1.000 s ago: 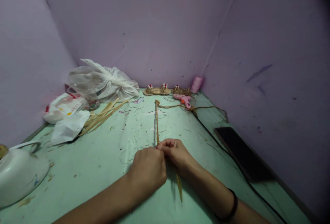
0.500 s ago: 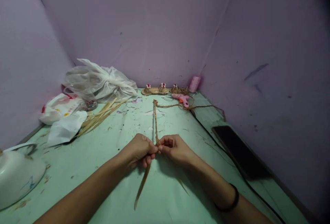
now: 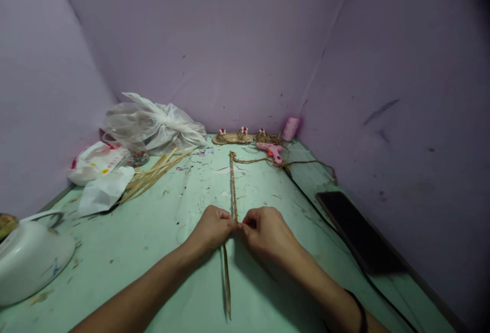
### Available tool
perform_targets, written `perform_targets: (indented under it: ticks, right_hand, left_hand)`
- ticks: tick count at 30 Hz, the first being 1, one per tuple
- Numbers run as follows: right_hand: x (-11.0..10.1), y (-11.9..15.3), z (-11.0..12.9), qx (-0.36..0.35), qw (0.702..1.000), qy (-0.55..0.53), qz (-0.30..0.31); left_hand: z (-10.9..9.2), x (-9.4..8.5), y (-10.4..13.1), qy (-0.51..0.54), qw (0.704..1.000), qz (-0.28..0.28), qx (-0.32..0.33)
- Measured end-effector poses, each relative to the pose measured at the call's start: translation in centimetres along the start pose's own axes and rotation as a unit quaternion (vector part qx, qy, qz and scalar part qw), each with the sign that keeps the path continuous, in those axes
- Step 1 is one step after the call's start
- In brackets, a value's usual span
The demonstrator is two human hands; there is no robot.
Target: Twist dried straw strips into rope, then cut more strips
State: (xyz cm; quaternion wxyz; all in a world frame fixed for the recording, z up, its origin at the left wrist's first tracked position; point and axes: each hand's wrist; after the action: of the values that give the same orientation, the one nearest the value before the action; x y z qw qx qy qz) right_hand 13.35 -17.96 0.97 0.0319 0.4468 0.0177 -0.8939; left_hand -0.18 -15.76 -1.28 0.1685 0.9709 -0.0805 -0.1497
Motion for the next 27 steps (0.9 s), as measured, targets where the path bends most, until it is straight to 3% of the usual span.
perform_targets:
  ticks: [7,13,17,19,22,24,27]
  right_hand:
    - [0.9,2.2,1.9,-0.074,0.988,0.136,-0.004]
    - [1.6,3.7,2.6,-0.138,0.978,0.159,0.011]
    - [0.1,2.0,1.3,-0.075,0.995,-0.021,-0.068]
    - [-0.3,0.7,0.5,-0.01,0.98,-0.166,-0.108]
    - [0.4,-0.6,0.0,0.105,0.916,-0.386,-0.017]
    - [1.3,-0.7,0.1,0.145,0.879,-0.451,0.063]
    - [2.1,-0.3,0.5,0.157,0.883,-0.429,0.103]
  left_hand:
    - [-1.2,0.0,1.3,0.093,0.994,-0.007,-0.056]
    - [-0.2,-0.5,1.3,0.127,0.992,-0.004,-0.023]
    - [-0.3,-0.8,1.5,0.14,0.99,0.015,-0.021]
    - [-0.5,-1.0,1.6,0.135,0.99,0.021,-0.025]
    - [-0.6,-1.2,1.7,0.122,0.992,0.028,-0.029]
    - [-0.5,-1.2,1.5,0.112,0.993,0.034,-0.023]
    - [-0.1,-1.2,1.2,0.086,0.995,0.047,-0.02]
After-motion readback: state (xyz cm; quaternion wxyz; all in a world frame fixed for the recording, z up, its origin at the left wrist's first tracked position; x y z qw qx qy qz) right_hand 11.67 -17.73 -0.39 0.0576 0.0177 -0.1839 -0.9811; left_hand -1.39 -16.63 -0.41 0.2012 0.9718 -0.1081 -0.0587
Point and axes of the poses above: each hand's wrist, its own y-axis away from the middle knuckle, its own x-axis out of the palm, z = x × y, and after that the axes turned 6 degrees about -z, right-handed
